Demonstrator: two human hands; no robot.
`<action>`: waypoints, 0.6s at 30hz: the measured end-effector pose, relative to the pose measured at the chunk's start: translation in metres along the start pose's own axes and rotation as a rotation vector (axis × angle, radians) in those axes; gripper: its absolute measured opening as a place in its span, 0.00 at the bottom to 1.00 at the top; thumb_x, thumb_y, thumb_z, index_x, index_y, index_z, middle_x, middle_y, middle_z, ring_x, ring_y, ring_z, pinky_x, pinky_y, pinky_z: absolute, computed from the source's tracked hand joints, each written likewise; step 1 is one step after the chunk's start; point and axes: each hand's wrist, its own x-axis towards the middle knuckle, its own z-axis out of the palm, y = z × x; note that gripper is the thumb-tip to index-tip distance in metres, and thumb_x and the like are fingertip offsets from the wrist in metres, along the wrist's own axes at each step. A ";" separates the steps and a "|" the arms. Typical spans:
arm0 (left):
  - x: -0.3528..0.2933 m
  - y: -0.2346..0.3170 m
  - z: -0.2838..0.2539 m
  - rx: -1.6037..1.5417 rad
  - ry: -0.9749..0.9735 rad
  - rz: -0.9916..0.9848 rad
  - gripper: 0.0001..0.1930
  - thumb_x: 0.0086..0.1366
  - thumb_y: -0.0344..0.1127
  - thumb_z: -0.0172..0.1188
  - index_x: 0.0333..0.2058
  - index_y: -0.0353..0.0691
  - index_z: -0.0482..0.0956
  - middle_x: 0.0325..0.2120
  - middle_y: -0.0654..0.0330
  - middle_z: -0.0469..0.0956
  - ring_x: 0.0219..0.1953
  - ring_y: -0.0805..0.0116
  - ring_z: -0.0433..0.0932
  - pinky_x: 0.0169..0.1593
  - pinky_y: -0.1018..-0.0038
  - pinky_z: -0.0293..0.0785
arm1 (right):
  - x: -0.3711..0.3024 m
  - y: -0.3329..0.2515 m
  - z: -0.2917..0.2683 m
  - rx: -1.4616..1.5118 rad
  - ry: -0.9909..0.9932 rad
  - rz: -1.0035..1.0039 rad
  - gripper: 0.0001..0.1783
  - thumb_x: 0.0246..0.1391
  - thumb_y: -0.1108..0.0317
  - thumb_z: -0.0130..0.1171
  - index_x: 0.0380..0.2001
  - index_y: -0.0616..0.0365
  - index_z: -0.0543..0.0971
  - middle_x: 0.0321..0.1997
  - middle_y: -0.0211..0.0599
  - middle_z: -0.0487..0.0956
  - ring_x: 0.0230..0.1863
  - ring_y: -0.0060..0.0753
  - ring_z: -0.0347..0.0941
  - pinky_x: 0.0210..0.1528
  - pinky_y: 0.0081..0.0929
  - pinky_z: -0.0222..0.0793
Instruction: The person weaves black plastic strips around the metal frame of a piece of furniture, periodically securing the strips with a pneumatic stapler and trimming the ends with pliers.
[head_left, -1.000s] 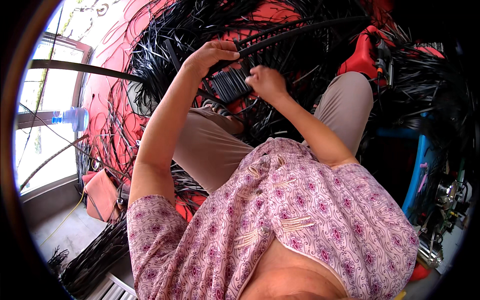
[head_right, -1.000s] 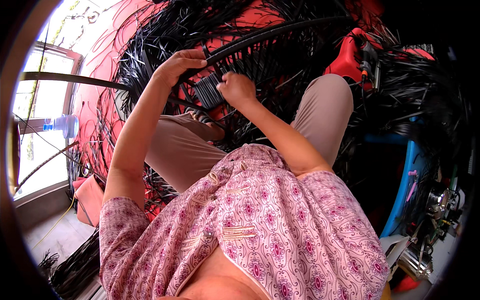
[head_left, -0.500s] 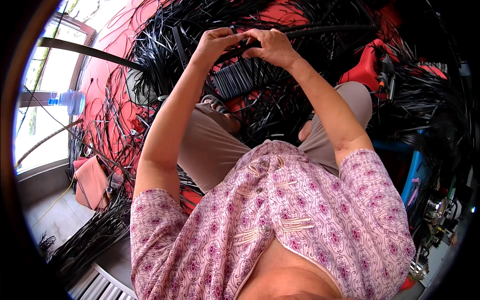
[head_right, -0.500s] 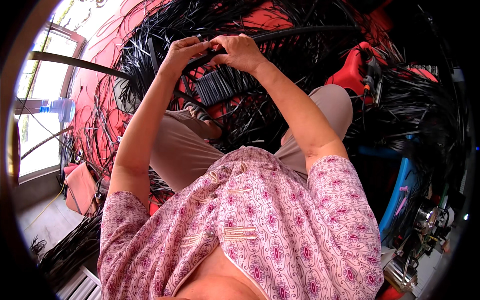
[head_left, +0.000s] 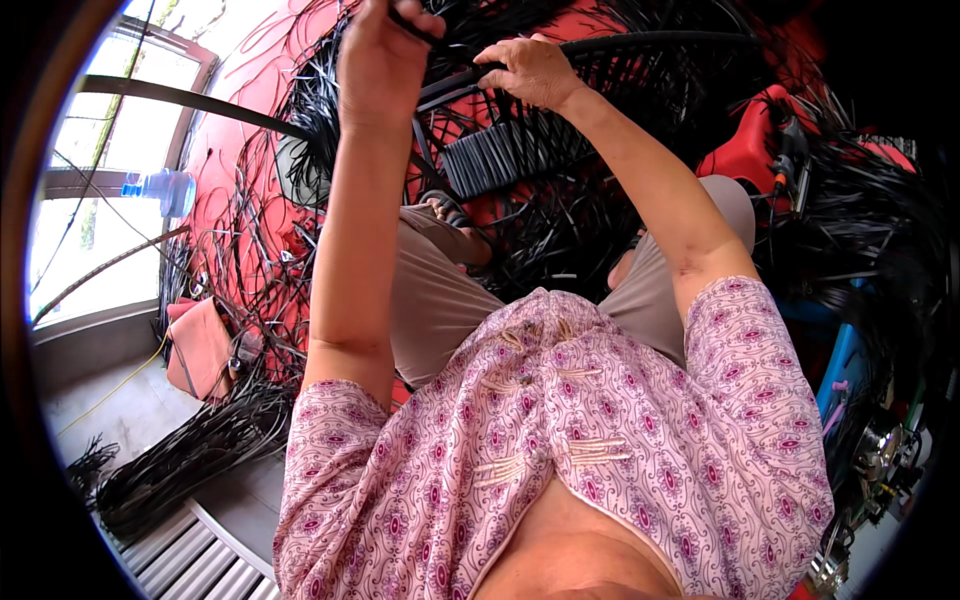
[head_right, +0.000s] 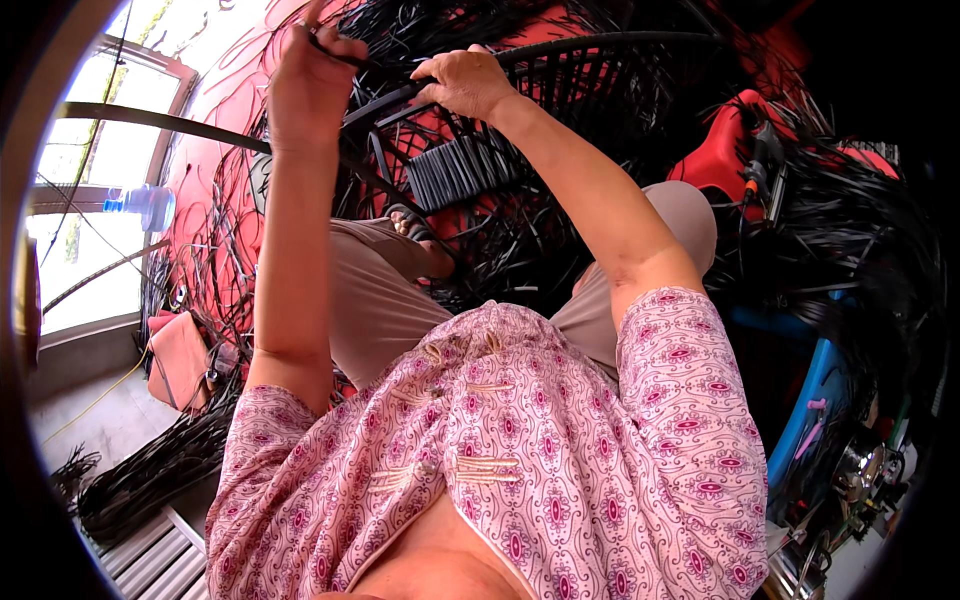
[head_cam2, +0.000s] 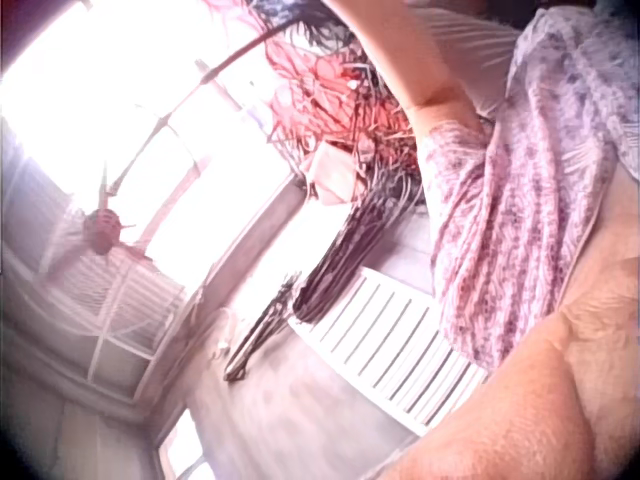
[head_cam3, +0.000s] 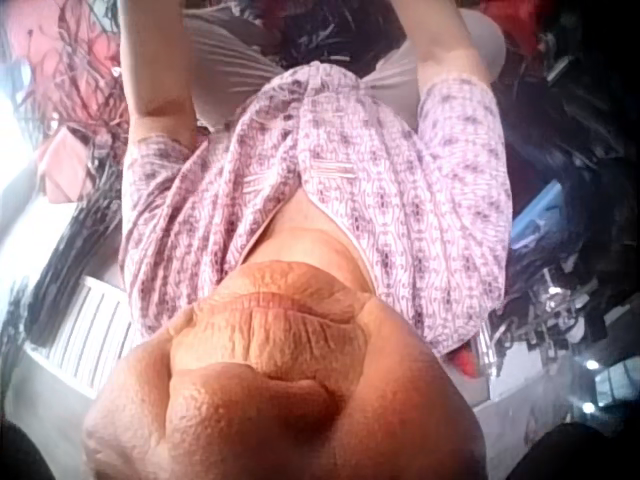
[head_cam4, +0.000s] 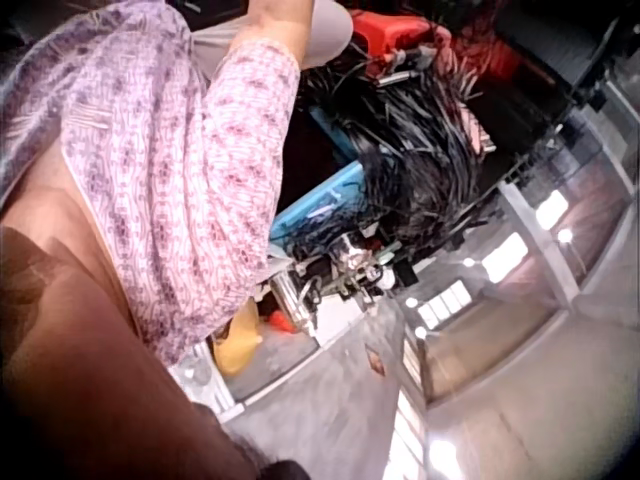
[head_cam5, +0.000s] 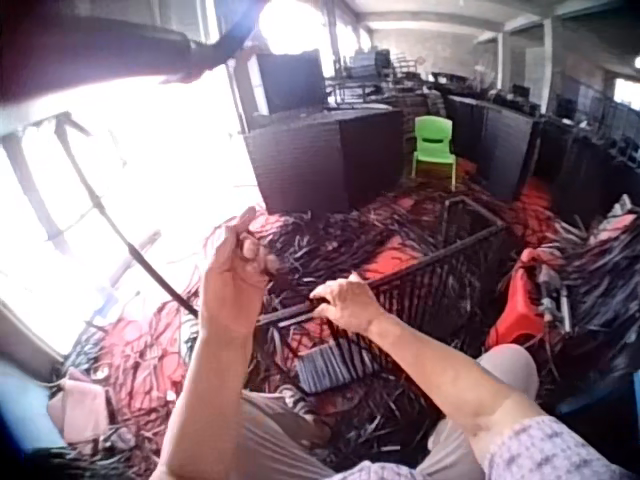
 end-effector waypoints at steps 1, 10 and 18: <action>-0.003 0.021 0.023 0.016 -0.048 0.047 0.23 0.68 0.47 0.58 0.58 0.45 0.71 0.29 0.64 0.76 0.33 0.62 0.77 0.42 0.61 0.73 | 0.004 0.002 -0.002 0.004 -0.005 0.006 0.21 0.50 0.49 0.65 0.45 0.46 0.84 0.44 0.28 0.84 0.47 0.33 0.78 0.53 0.38 0.66; -0.146 0.027 0.081 -0.015 0.010 0.059 0.20 0.77 0.49 0.40 0.32 0.42 0.72 0.15 0.71 0.59 0.19 0.76 0.57 0.42 0.70 0.63 | 0.045 0.031 0.003 0.082 -0.029 0.055 0.20 0.47 0.48 0.65 0.44 0.38 0.85 0.37 0.27 0.85 0.40 0.30 0.81 0.55 0.35 0.66; -0.281 -0.019 0.032 0.084 0.354 -0.256 0.22 0.75 0.47 0.45 0.25 0.39 0.72 0.11 0.68 0.60 0.18 0.74 0.62 0.51 0.65 0.68 | 0.049 0.033 0.010 -0.092 0.023 -0.154 0.18 0.57 0.44 0.53 0.43 0.34 0.85 0.43 0.24 0.85 0.45 0.33 0.81 0.51 0.37 0.70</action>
